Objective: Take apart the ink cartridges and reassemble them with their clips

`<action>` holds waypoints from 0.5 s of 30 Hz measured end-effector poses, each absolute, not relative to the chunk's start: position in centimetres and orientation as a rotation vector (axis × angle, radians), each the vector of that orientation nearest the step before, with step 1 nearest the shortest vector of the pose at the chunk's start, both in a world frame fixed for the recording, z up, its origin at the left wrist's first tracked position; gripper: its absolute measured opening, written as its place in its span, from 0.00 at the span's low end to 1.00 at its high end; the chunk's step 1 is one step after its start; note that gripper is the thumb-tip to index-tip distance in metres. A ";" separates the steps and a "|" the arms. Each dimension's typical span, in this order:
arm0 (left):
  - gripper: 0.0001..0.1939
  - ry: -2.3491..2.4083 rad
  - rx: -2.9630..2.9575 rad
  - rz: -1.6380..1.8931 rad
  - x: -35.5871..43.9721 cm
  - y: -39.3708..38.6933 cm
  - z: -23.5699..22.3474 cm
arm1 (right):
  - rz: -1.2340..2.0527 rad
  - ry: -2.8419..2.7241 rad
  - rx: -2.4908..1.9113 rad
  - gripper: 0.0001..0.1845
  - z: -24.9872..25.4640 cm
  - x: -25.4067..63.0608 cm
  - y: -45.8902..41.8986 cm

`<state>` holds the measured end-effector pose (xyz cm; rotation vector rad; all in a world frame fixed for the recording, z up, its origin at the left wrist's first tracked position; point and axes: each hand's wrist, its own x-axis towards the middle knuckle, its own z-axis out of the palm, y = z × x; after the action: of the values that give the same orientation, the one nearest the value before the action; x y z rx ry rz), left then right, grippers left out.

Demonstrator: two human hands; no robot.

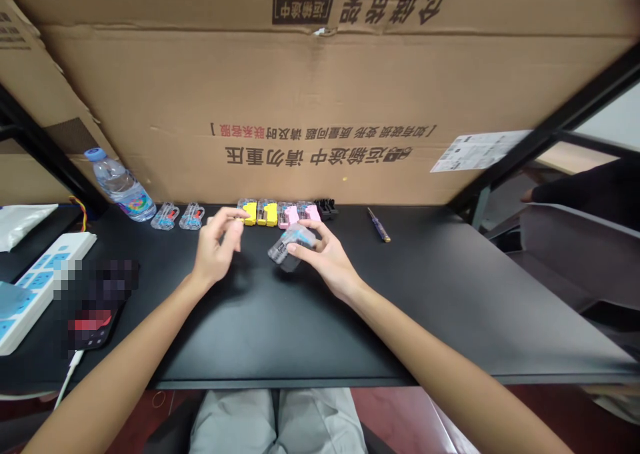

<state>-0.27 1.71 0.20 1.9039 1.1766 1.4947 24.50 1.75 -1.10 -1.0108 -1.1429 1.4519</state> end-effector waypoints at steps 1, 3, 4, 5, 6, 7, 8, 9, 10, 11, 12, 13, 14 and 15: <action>0.18 1.202 1.862 1.572 -0.5 1.9 0.3 | 1.447 -1.119 -1.010 0.38 -1.1 24.5 1.8; 0.17 1.169 1.872 1.628 -0.9 2.0 0.6 | 1.468 -1.100 -1.020 0.39 -1.0 24.5 1.9; 0.18 1.133 1.907 1.600 -0.8 2.0 0.7 | 1.481 -1.104 -1.029 0.40 -1.0 24.4 1.9; 0.19 1.093 1.956 1.535 -0.7 2.0 0.8 | 1.489 -1.110 -1.034 0.40 -0.9 24.4 1.9; 0.21 1.053 2.012 1.444 -0.6 1.9 0.7 | 1.495 -1.118 -1.038 0.41 -0.8 24.3 1.8; 0.24 1.015 2.063 1.344 -0.3 1.8 0.6 | 1.498 -1.127 -1.037 0.40 -0.8 24.3 1.7; 0.28 0.982 2.105 1.248 -0.1 1.7 0.4 | 1.500 -1.139 -1.032 0.40 -0.7 24.2 1.7; 0.31 0.952 2.133 1.171 0.2 1.6 0.2 | 1.502 -1.153 -1.025 0.39 -0.7 24.2 1.6; 0.34 0.925 2.147 1.116 0.4 1.5 0.0 | 1.505 -1.170 -1.015 0.38 -0.6 24.2 1.5; 0.36 0.897 2.153 1.081 0.6 1.4 -0.3 | 1.507 -1.189 -1.005 0.37 -0.6 24.2 1.4; 0.37 0.870 2.157 1.054 0.8 1.3 -0.4 | 1.505 -1.209 -0.995 0.36 -0.7 24.2 1.4; 0.38 0.847 2.165 1.030 0.9 1.2 -0.5 | 1.503 -1.229 -0.988 0.36 -0.7 24.2 1.3; 0.38 0.837 2.177 1.015 0.9 1.2 -0.5 | 1.506 -1.248 -0.987 0.36 -0.8 24.3 1.3; 0.36 0.850 2.187 1.026 0.9 1.2 -0.5 | 1.519 -1.268 -0.992 0.36 -0.9 24.3 1.2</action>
<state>0.89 1.19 -0.45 2.1874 0.8499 1.0258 24.27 1.23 -0.86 -0.9920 -1.2676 1.5186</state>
